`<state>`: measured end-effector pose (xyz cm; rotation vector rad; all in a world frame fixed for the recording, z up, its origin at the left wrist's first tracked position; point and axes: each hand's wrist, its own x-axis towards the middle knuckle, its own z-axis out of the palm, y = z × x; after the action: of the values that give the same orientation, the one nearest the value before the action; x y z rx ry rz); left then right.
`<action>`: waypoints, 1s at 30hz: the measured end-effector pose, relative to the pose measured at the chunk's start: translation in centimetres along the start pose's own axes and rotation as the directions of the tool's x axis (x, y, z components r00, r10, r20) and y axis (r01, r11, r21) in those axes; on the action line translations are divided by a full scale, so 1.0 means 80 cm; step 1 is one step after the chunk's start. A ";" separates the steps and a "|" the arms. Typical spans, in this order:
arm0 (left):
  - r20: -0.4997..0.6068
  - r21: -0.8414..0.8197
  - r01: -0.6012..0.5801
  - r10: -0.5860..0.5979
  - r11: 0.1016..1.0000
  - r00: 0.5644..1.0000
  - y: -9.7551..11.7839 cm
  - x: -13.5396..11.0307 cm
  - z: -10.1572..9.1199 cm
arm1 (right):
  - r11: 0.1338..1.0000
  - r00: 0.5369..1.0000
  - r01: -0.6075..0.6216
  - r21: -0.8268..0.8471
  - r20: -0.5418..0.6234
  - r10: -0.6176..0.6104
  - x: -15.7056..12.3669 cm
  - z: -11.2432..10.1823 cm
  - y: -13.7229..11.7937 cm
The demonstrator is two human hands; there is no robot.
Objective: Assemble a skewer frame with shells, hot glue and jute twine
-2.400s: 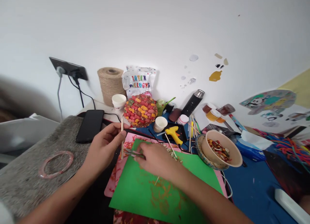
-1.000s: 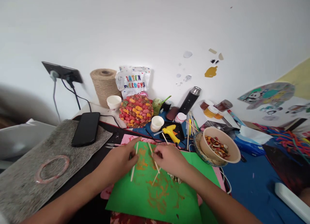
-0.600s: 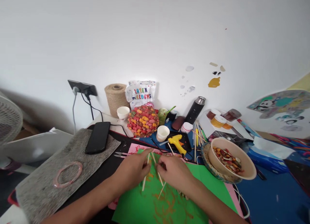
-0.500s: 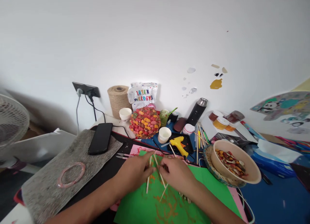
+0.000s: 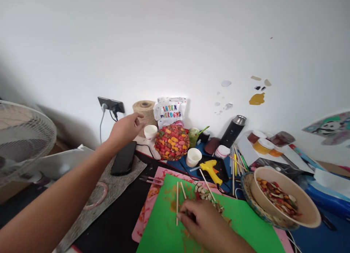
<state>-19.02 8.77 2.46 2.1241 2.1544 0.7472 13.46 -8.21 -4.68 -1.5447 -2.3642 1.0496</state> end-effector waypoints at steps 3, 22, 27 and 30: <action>0.117 0.081 -0.033 0.024 0.996 0.993 -0.009 0.002 0.025 | 0.999 1.000 0.029 0.025 0.008 -0.029 -0.003 0.011 0.000; -0.079 0.160 0.023 -0.011 0.987 0.997 0.004 -0.049 -0.019 | 0.988 0.994 -0.027 0.155 0.109 0.010 -0.027 0.044 0.015; -0.503 0.036 -0.050 0.061 0.998 0.862 0.043 -0.074 -0.067 | 0.966 0.999 -0.014 0.260 0.052 0.001 -0.028 0.053 0.021; -0.464 -0.010 -0.331 0.289 0.943 0.837 0.084 -0.076 -0.061 | 0.952 1.000 0.025 0.305 -0.003 -0.025 -0.028 0.056 0.020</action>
<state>-14.00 1.15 7.26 2.4795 1.9048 1.4816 13.68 -11.90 -8.42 -1.3975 -2.0915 1.3347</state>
